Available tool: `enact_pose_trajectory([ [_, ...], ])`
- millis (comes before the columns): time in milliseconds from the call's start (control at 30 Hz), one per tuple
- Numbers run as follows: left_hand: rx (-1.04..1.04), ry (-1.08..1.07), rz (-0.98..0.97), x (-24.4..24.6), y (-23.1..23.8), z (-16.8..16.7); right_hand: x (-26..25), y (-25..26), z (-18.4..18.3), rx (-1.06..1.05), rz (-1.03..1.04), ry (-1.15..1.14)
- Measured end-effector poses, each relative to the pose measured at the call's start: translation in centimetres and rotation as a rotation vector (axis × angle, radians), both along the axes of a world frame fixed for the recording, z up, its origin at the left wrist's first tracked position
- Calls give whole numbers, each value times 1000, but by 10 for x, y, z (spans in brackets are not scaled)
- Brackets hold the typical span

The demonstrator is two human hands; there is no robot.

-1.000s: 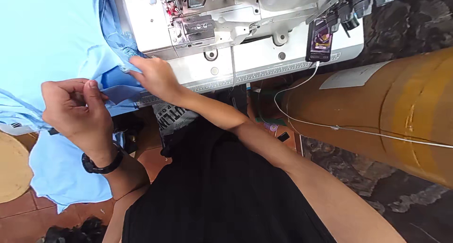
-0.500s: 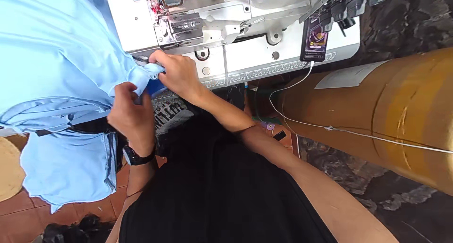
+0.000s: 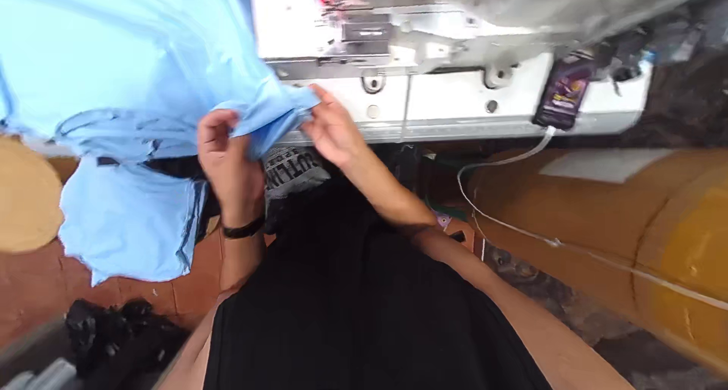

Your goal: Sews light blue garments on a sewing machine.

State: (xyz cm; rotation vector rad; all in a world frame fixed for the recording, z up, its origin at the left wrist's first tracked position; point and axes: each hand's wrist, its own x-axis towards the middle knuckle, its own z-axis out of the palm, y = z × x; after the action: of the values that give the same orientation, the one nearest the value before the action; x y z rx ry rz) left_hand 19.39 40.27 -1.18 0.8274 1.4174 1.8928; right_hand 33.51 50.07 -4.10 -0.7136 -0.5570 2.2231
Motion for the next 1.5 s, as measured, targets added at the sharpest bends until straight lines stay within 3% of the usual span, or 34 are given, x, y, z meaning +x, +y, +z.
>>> enact_pose_trajectory([
  [100, 16, 697, 120, -3, -4, -7, -10, 3, -4, 113, 11, 97],
  [167, 18, 848, 136, -4, -1, -4, -11, -2, -4, 264, -4, 27],
  [233, -6, 726, 49, -13, 0, 1, -13, -2, -9, 447, -46, -104],
  [333, -68, 316, -130, -32, -8, 7, -12, 14, -23, 718, -91, -238],
  [433, -41, -69, -237, -45, -7, 6, -4, 36, -22, 822, 27, -261],
  [500, -45, -129, -216, -49, -3, 2, -3, 45, -20, 848, 77, -248],
  [600, -39, 14, -205, -52, -6, -6, -4, 49, -21, 900, 104, -245],
  [700, -140, 352, -121, -48, -5, -9, -2, 44, -17, 915, 171, -218],
  [767, -202, 527, -13, -39, 0, -11, -4, 35, -12, 930, 186, -325],
  [967, -248, 780, 186, -26, 13, -21, -25, 20, -14, 1351, -122, -940],
  [1133, -197, 1030, 284, -28, 18, -8, -21, 13, -10, 1539, -339, -948],
  [1200, -119, 1049, 274, -28, 27, 5, -26, 10, -6, 1554, -402, -922],
  [1333, -122, 1121, 9, -38, 84, 56, -21, 21, 22, 1373, -303, -871],
  [1500, -590, 1223, -391, -23, 172, 78, 40, 43, 30, 1027, -168, -736],
])
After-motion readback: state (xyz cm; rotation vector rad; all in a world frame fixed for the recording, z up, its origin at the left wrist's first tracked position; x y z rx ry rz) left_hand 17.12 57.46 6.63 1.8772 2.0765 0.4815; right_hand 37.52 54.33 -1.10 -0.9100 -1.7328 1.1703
